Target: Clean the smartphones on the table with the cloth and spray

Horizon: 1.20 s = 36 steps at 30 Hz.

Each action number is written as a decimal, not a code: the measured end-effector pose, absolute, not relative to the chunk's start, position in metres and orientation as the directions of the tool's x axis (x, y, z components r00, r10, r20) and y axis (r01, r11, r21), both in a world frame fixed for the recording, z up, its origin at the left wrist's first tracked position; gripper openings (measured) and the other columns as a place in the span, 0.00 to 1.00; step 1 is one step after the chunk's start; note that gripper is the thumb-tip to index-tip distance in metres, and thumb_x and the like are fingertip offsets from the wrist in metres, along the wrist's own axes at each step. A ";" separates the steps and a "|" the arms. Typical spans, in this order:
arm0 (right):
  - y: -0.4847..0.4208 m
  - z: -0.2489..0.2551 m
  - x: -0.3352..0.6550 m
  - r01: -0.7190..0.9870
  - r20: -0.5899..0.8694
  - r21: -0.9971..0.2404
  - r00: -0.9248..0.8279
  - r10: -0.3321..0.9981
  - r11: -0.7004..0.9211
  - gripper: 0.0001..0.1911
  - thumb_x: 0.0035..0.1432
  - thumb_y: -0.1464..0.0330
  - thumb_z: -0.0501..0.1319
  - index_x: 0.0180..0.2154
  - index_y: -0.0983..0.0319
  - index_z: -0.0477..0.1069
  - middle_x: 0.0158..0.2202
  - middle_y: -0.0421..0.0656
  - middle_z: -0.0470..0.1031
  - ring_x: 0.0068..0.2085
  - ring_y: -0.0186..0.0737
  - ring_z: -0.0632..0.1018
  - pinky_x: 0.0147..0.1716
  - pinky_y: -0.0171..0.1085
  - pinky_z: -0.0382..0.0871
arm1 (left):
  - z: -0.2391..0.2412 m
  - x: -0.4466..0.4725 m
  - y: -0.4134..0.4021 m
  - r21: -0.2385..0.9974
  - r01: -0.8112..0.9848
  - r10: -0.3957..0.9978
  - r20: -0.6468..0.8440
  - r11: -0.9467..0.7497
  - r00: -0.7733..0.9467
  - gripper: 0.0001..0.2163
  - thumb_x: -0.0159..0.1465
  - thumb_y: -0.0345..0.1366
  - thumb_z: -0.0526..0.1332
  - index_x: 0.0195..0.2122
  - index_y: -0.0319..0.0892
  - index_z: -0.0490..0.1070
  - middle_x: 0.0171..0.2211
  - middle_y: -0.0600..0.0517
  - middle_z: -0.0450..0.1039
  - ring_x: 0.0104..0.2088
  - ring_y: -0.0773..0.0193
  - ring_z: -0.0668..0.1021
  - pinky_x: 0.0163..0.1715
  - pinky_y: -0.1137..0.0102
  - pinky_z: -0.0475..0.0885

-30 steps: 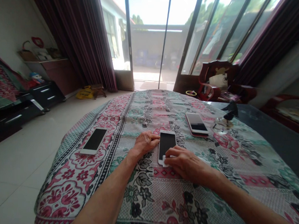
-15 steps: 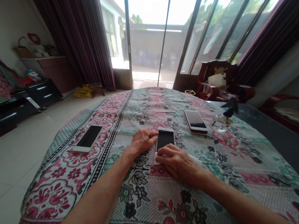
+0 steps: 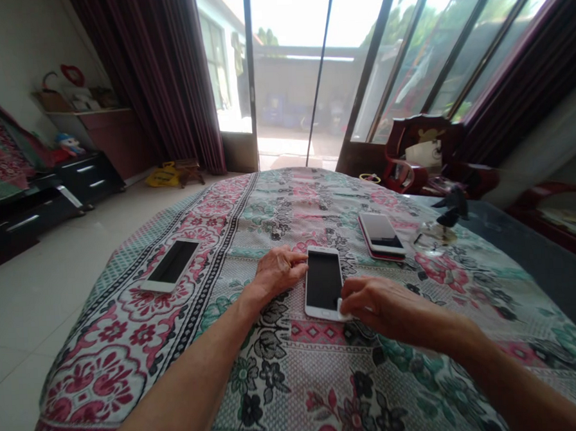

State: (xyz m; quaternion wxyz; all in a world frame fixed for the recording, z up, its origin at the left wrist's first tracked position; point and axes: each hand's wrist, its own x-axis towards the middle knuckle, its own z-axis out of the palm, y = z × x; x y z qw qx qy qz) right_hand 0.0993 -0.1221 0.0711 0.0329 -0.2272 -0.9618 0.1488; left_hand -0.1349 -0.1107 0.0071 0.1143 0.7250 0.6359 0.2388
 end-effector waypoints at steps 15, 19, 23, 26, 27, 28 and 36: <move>-0.113 0.047 0.095 0.477 0.041 -0.428 -0.838 0.544 0.768 0.15 0.56 0.79 0.54 0.29 0.58 0.76 0.28 0.39 0.76 0.30 0.33 0.74 0.31 0.32 0.64 | 0.011 -0.130 -0.114 0.414 0.897 0.970 0.238 -0.152 0.054 0.14 0.60 0.37 0.55 0.25 0.44 0.79 0.27 0.50 0.76 0.28 0.65 0.74 0.28 0.73 0.63; -0.113 0.042 0.094 0.520 0.071 -0.465 -0.785 0.616 0.716 0.15 0.54 0.79 0.55 0.30 0.59 0.77 0.29 0.39 0.78 0.31 0.34 0.76 0.33 0.33 0.67 | 0.018 -0.125 -0.116 0.398 0.914 0.986 0.169 -0.082 0.015 0.13 0.58 0.37 0.56 0.26 0.43 0.79 0.24 0.50 0.77 0.25 0.64 0.73 0.27 0.72 0.62; -0.111 0.036 0.095 0.553 0.093 -0.543 -0.708 0.700 0.632 0.16 0.50 0.80 0.56 0.32 0.58 0.78 0.31 0.38 0.80 0.31 0.34 0.77 0.33 0.33 0.69 | 0.026 -0.122 -0.118 0.416 0.908 0.993 0.119 -0.052 0.003 0.12 0.56 0.33 0.55 0.25 0.42 0.80 0.23 0.49 0.78 0.24 0.65 0.73 0.25 0.72 0.61; -0.110 0.033 0.093 0.576 0.098 -0.590 -0.645 0.758 0.566 0.16 0.50 0.79 0.56 0.32 0.58 0.79 0.30 0.38 0.81 0.30 0.35 0.78 0.32 0.33 0.70 | 0.027 -0.122 -0.117 0.451 0.892 0.995 0.095 -0.034 -0.010 0.12 0.55 0.32 0.55 0.25 0.40 0.80 0.22 0.50 0.78 0.23 0.66 0.72 0.24 0.73 0.59; -0.109 0.033 0.092 0.580 0.098 -0.603 -0.628 0.772 0.548 0.15 0.50 0.78 0.56 0.32 0.58 0.79 0.30 0.38 0.81 0.30 0.35 0.79 0.32 0.33 0.71 | 0.026 -0.122 -0.116 0.462 0.887 0.996 0.088 -0.022 -0.021 0.12 0.55 0.31 0.55 0.25 0.40 0.80 0.22 0.50 0.77 0.23 0.67 0.72 0.24 0.73 0.59; -0.108 0.032 0.091 0.583 0.092 -0.616 -0.613 0.784 0.529 0.15 0.51 0.77 0.56 0.32 0.58 0.79 0.30 0.39 0.81 0.30 0.36 0.79 0.31 0.33 0.71 | 0.026 -0.123 -0.115 0.472 0.881 0.996 0.083 -0.010 -0.033 0.12 0.55 0.32 0.55 0.24 0.40 0.79 0.22 0.50 0.77 0.23 0.67 0.72 0.24 0.73 0.59; -0.091 0.022 0.091 0.573 0.098 -0.711 -0.492 0.865 0.407 0.12 0.54 0.71 0.57 0.35 0.60 0.79 0.32 0.44 0.82 0.32 0.39 0.80 0.33 0.36 0.73 | 0.019 -0.126 -0.111 0.634 0.770 0.991 0.046 0.068 -0.125 0.12 0.54 0.32 0.55 0.25 0.38 0.80 0.20 0.49 0.76 0.24 0.65 0.75 0.25 0.74 0.63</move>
